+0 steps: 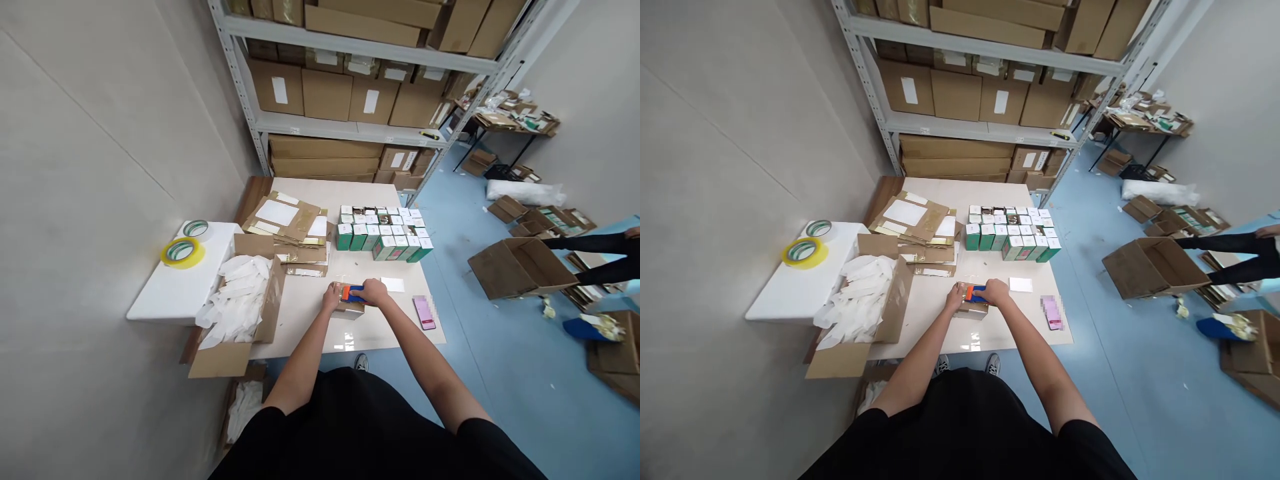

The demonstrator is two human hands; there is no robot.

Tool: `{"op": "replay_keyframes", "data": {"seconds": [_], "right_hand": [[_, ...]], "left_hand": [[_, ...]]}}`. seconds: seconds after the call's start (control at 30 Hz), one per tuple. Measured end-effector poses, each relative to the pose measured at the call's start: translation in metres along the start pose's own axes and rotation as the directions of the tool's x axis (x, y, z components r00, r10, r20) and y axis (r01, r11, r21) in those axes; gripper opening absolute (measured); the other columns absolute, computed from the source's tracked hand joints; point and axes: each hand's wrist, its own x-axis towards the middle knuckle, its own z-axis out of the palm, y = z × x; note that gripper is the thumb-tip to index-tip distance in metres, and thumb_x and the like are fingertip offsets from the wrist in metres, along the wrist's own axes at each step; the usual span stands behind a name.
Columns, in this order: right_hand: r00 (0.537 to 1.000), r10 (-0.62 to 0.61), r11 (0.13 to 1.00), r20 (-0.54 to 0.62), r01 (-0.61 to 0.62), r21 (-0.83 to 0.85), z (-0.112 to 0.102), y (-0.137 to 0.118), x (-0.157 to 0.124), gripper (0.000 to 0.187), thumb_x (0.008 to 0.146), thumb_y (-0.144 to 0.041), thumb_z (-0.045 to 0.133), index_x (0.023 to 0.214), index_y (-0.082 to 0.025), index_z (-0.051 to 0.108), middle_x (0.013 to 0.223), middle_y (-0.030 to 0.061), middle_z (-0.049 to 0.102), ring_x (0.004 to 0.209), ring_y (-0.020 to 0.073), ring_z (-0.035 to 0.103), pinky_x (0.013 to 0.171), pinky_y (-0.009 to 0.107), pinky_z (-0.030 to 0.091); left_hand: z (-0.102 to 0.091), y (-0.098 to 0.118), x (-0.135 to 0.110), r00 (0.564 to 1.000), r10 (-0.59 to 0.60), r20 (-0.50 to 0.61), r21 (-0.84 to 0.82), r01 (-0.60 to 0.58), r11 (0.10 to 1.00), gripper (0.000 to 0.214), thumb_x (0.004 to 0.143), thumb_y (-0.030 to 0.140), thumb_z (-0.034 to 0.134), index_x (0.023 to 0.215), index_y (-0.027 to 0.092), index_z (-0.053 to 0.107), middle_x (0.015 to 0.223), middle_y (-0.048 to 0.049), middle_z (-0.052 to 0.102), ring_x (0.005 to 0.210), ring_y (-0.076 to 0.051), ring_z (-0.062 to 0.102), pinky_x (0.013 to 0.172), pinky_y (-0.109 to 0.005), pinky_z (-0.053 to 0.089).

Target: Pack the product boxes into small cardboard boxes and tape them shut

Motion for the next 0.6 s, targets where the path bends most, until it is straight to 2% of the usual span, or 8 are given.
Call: {"op": "replay_keyframes", "data": {"seconds": [0.13,0.23,0.47,0.6], "right_hand": [[1.0,0.016,0.999,0.011,-0.016,0.034,-0.004,0.03,-0.002,0.072,0.078,-0.083,0.066,0.102,-0.016,0.078,0.108,0.0178,0.077,0.1,0.0306,0.074,0.075,0.031,0.051],[1.0,0.023,0.998,0.013,-0.023,0.051,-0.007,0.057,-0.006,0.069,0.077,-0.082,0.068,0.098,-0.017,0.078,0.107,0.0179,0.078,0.096,0.0294,0.074,0.072,0.03,0.05],[0.989,0.14,0.98,0.043,-0.145,0.138,0.005,0.148,-0.022,0.06,0.078,-0.077,0.07,0.08,-0.018,0.077,0.093,0.0157,0.078,0.089,0.0289,0.074,0.064,0.028,0.044],[0.992,0.122,0.976,0.013,-0.122,0.18,0.018,0.166,-0.024,0.061,0.078,-0.08,0.066,0.077,-0.02,0.076,0.089,0.014,0.078,0.086,0.0278,0.074,0.062,0.028,0.041]], "left_hand": [[0.027,0.015,-0.004,1.0,-0.022,-0.011,0.077,0.023,0.997,0.06,0.104,0.061,0.031,0.136,0.017,0.057,0.126,-0.0199,0.073,0.12,-0.033,0.067,0.099,-0.042,0.048],[0.037,0.023,-0.004,0.998,-0.054,-0.038,0.156,0.059,0.986,0.062,0.104,0.063,0.029,0.137,0.018,0.056,0.122,-0.0199,0.074,0.119,-0.034,0.068,0.098,-0.042,0.047],[0.036,0.023,0.004,0.995,-0.074,-0.066,0.224,0.087,0.971,0.064,0.104,0.064,0.024,0.134,0.019,0.059,0.124,-0.0203,0.073,0.122,-0.036,0.066,0.1,-0.044,0.046],[0.034,0.021,0.007,0.995,-0.06,-0.079,0.255,0.078,0.964,0.066,0.104,0.065,0.022,0.134,0.02,0.059,0.124,-0.0195,0.073,0.121,-0.036,0.066,0.099,-0.044,0.046]]}}
